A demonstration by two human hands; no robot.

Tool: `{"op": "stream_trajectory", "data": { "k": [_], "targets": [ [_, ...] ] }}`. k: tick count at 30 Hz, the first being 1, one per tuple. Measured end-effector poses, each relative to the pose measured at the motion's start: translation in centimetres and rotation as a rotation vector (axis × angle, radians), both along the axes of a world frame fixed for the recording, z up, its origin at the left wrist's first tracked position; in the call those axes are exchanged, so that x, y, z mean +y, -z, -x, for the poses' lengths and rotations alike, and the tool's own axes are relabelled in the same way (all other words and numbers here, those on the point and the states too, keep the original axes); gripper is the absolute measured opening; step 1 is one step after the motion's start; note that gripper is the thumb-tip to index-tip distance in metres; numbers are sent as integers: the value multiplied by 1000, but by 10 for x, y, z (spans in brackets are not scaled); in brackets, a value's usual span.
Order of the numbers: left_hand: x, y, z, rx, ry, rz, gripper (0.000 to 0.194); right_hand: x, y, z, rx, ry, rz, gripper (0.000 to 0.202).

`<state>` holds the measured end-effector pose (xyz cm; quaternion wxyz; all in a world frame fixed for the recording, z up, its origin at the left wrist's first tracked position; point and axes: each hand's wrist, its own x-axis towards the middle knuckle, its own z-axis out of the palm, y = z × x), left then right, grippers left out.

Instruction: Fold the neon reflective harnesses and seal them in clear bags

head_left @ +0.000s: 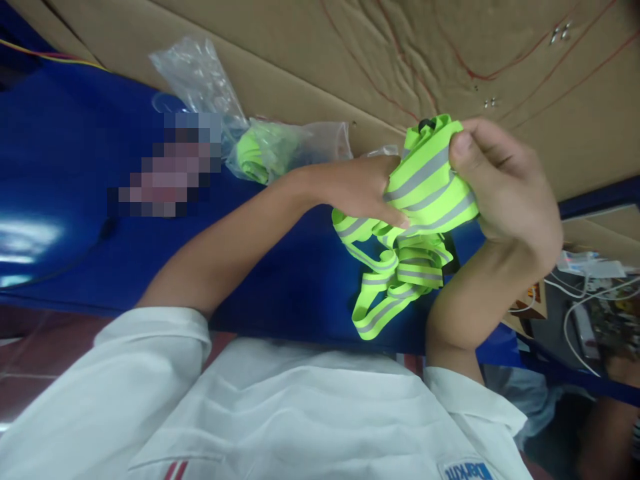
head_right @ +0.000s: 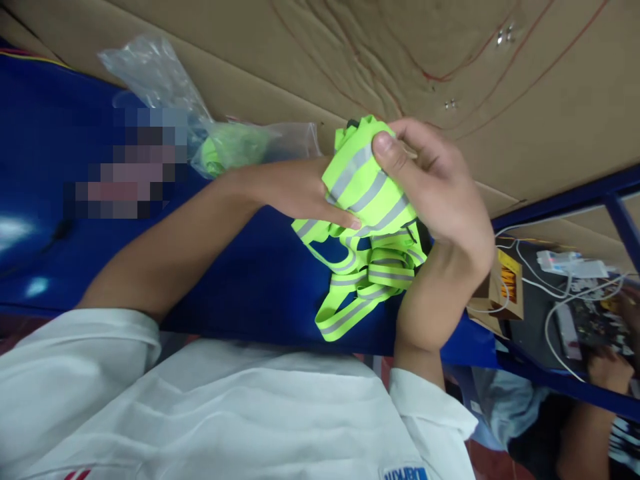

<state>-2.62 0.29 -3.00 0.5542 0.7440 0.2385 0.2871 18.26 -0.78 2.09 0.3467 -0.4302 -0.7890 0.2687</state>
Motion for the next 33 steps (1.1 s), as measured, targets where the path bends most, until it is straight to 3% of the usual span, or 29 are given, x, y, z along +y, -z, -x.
{"op": "stream_trajectory", "data": {
  "k": [4,7,11,13,15,18,20,23,27,29,31,33],
  "targets": [
    [0,0,1,-49,41,-35,27,-9,-4,6,-166,72,-225,29],
    [0,-1,3,-22,-58,-63,23,-10,-3,10,-173,72,-229,33],
    [4,0,7,-11,-48,-141,14,-12,-2,15,-294,-138,-138,41],
    [5,1,9,-54,-40,-210,19,-11,0,19,-287,-222,-128,56],
    [5,0,13,-93,-84,-214,25,-8,3,25,-229,-159,-152,53],
    [4,0,16,-95,-126,-27,40,2,11,33,-188,-50,-152,31],
    [5,2,15,-94,-111,79,49,10,17,33,-189,-38,-159,35],
    [8,7,8,-96,-95,90,57,19,22,26,-149,-34,-236,48],
    [11,11,-1,2,-103,48,59,14,14,14,-109,-1,-276,46],
    [10,11,-3,53,-183,41,59,7,6,8,-30,69,-255,46],
    [7,12,-5,53,-254,56,57,1,-1,1,71,123,-197,45],
    [4,12,-8,21,-222,41,49,-2,-5,-7,142,105,-52,44]
  ]
}}
